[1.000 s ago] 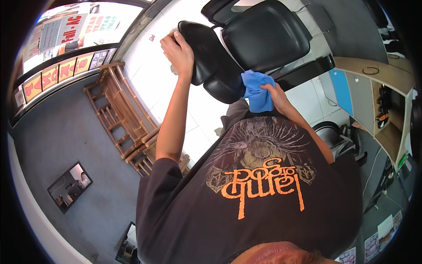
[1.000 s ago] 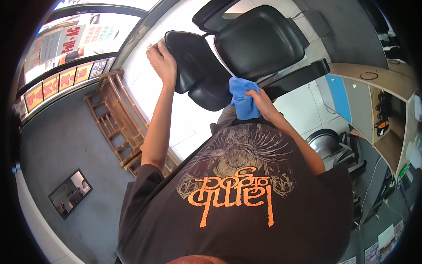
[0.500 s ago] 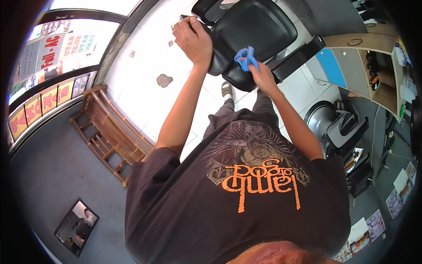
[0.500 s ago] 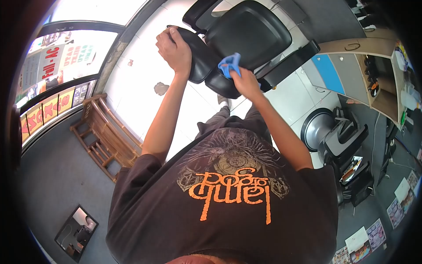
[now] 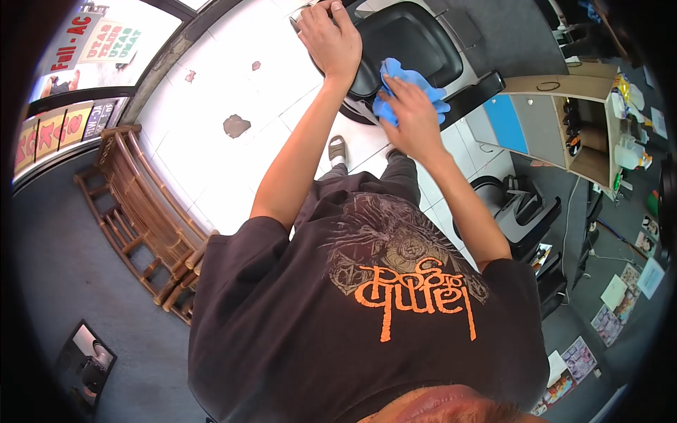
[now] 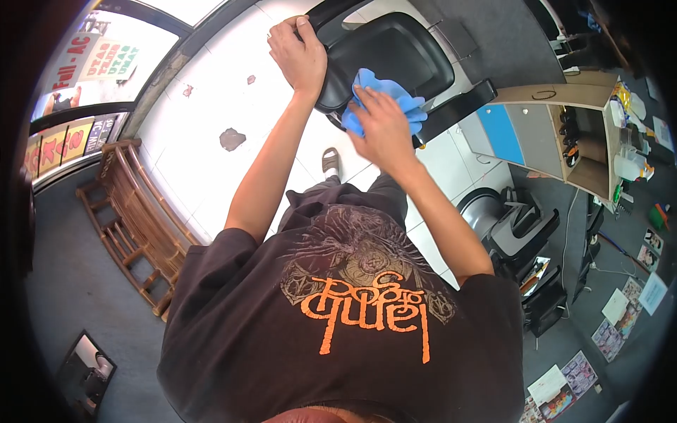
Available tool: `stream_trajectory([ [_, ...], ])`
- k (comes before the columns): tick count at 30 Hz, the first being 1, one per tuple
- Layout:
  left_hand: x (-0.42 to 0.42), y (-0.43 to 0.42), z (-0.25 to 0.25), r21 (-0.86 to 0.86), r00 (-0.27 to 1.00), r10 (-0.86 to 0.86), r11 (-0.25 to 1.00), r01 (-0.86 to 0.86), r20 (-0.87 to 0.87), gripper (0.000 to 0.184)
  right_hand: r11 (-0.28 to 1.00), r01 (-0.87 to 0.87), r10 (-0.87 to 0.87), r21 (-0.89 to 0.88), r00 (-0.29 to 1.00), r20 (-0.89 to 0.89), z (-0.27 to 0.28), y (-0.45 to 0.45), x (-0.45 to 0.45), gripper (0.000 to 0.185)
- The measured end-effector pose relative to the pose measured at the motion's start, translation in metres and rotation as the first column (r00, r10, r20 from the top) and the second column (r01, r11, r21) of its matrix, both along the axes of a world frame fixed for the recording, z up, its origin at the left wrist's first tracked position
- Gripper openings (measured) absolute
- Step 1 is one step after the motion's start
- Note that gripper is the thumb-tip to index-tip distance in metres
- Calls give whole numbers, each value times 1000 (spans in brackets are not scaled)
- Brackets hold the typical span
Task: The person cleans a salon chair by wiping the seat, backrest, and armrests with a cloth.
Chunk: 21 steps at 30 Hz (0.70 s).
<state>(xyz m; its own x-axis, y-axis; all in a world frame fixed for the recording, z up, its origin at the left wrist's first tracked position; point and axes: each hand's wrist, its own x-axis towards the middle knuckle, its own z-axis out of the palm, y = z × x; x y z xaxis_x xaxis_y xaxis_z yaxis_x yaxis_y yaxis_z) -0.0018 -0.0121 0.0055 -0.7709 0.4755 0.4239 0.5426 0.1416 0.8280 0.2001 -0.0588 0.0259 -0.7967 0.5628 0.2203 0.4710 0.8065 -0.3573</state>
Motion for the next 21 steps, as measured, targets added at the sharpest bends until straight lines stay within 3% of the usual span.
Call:
stream_trajectory([
  [4,-1,0,-2,42,1000,-6,999,6,5,25,987,152,-148,48,986,-80,2,-27,-10,44],
  [8,-3,2,-4,38,1000,6,999,-5,-24,25,979,194,-202,-63,967,-154,-15,-27,-5,45],
  [11,-2,0,-6,24,999,27,999,-26,-44,25,983,154,-175,-104,955,-240,-23,-20,-4,43],
  [14,-5,5,-7,47,998,36,998,-33,-50,25,998,59,-57,5,974,-219,-19,-23,-7,41],
  [21,-1,2,-3,21,999,21,1000,-20,-30,25,981,-122,70,-151,948,-311,-18,-25,1,42],
])
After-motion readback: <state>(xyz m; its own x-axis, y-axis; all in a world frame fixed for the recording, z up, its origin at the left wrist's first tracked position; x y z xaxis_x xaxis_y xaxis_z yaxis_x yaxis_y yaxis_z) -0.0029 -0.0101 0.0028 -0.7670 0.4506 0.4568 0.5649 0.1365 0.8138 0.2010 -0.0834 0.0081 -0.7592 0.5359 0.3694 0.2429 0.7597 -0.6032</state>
